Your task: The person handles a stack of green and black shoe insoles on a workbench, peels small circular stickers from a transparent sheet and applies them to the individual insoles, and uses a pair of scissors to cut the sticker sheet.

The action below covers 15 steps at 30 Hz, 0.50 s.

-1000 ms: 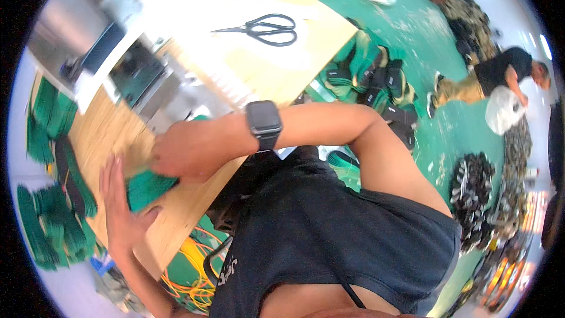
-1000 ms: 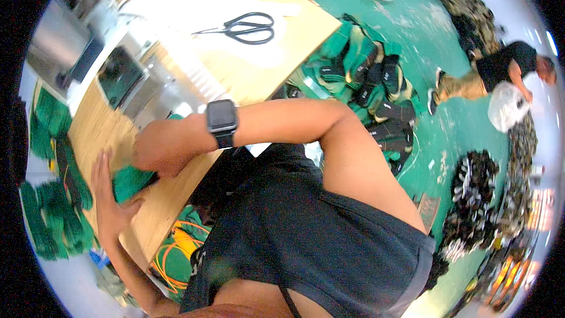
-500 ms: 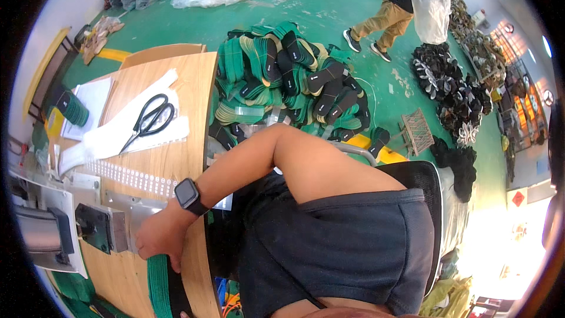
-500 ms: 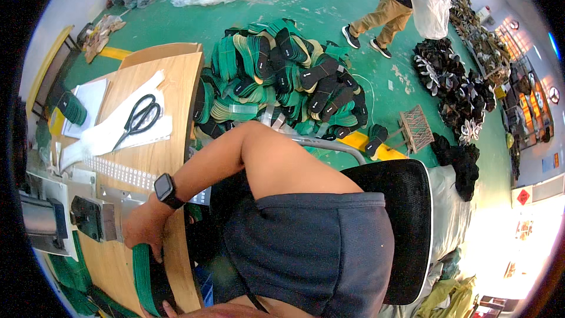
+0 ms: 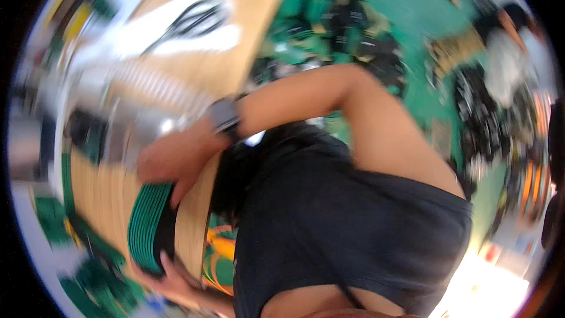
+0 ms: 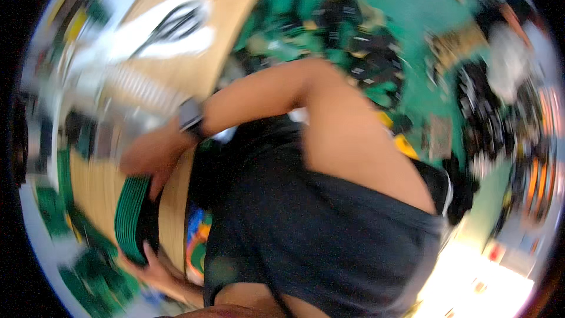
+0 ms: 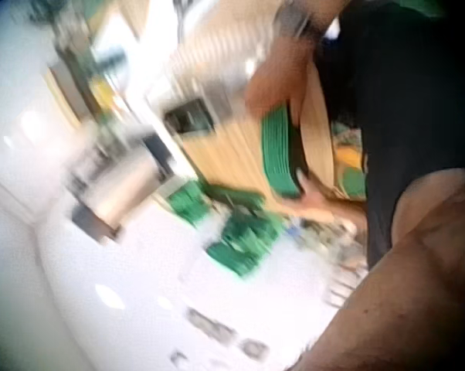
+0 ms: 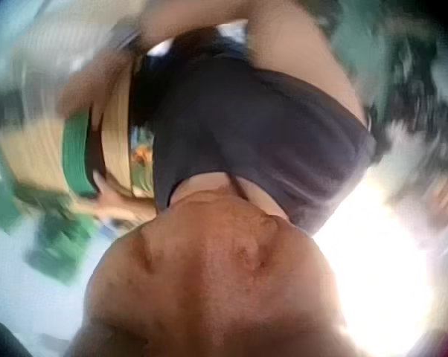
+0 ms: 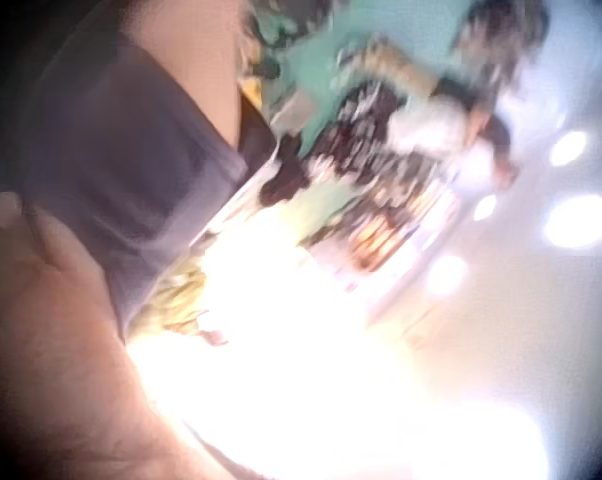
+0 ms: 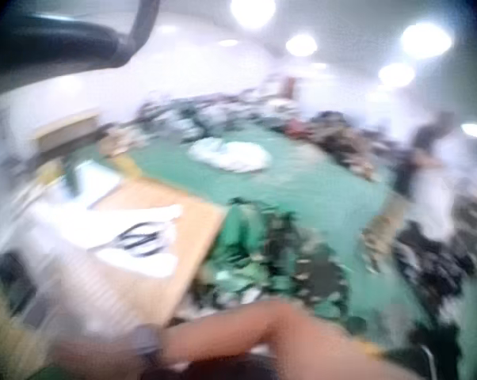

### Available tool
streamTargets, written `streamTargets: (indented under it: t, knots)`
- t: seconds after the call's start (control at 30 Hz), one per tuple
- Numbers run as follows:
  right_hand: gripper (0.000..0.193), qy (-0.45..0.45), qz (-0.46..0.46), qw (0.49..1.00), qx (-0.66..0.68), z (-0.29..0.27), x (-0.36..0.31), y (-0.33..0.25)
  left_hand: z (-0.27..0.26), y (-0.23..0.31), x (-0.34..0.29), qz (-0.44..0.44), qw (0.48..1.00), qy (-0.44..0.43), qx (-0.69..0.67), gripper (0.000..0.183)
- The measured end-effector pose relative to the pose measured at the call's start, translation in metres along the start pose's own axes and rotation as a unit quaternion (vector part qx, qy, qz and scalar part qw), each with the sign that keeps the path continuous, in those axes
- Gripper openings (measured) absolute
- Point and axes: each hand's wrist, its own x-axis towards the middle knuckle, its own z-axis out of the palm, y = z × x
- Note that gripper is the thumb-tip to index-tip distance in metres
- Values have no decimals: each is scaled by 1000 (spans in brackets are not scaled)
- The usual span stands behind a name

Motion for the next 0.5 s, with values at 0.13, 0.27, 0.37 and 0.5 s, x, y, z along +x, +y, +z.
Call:
streamTargets:
  t: [0.13, 0.27, 0.37, 0.5]
  knots:
    - [64, -51, 69, 990, 114, -14, -12, -17, 19, -35, -27, -57, 968, 57, -239, 66]
    - [50, -3, 198, 974, 114, -21, -14, -26, 5, -22, -14, -78, 943, 12, -323, 59]
    - [39, 0, 343, 919, 193, -51, -10, -11, 8, -3, 12, -108, 927, -77, -351, 57]
    - [42, -21, 258, 966, -9, -54, -6, 9, 30, 4, 41, -82, 942, -67, -319, 60]
